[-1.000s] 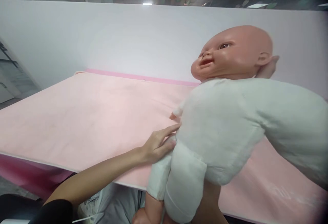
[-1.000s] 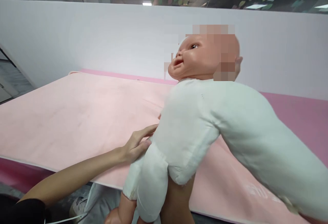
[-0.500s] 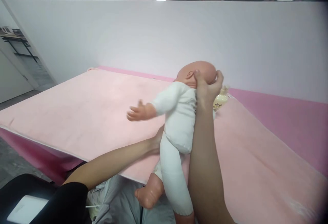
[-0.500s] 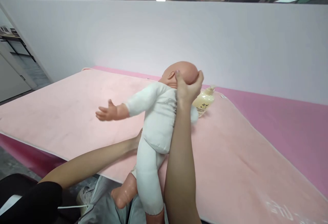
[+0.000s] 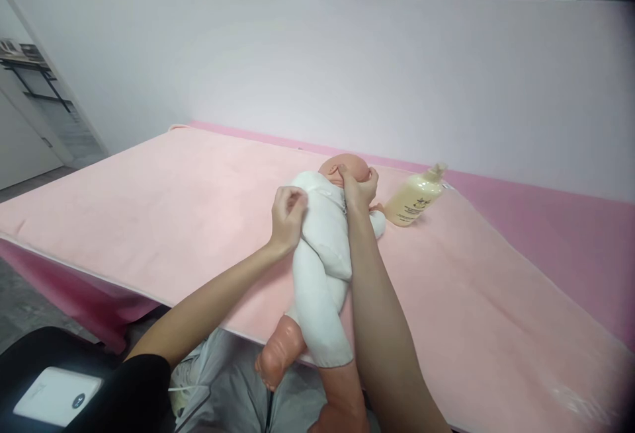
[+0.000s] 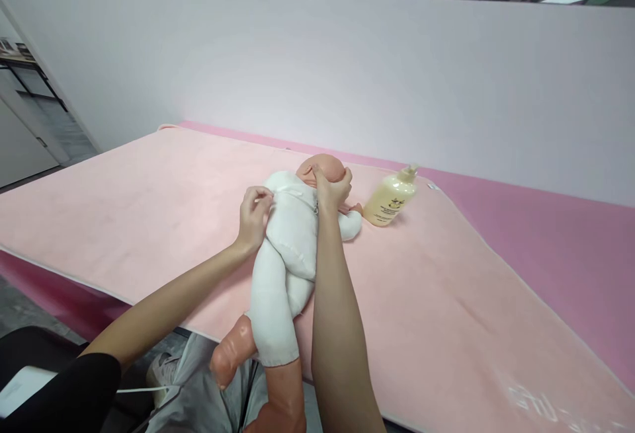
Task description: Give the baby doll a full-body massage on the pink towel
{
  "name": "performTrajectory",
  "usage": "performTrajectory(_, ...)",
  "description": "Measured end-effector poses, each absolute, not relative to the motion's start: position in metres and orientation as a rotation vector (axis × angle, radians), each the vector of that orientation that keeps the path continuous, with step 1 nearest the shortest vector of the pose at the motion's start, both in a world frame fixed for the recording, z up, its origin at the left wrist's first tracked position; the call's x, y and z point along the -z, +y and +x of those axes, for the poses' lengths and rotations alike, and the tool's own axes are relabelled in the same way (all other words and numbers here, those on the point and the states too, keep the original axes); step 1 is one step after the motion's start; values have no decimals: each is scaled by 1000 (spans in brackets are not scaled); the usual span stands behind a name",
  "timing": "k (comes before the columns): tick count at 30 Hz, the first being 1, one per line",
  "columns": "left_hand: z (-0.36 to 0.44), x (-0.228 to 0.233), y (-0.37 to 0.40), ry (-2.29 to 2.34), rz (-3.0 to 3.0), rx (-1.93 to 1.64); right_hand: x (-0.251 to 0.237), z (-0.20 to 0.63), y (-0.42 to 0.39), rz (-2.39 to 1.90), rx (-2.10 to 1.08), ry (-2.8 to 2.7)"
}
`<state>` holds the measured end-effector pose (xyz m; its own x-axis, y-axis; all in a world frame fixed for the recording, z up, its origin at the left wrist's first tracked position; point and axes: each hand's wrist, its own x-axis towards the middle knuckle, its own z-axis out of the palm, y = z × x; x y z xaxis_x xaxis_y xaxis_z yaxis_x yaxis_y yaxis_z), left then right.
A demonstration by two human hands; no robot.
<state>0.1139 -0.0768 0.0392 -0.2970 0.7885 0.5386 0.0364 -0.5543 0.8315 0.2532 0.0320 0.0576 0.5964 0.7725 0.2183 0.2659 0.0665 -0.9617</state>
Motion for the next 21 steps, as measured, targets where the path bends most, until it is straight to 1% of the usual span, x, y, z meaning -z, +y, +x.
performTrajectory(3,106,-42,-80,1000,2112,-1730,-52,253,36,-1522,-520,-961)
performTrajectory(5,101,-40,-78,930,2359,-1558,-48,253,39,-1535,-577,-978)
performTrajectory(7,95,-36,-73,906,2466,-1419,-44,254,42,-1543,-630,-990)
performTrajectory(10,86,-29,-62,939,2524,-1265,-38,258,47,-1564,-662,-1029)
performTrajectory(14,74,-22,-49,958,2462,-1146,-31,263,52,-1556,-697,-1034)
performTrajectory(21,61,-9,-38,993,2277,-1098,-34,261,43,-1621,-684,-1087)
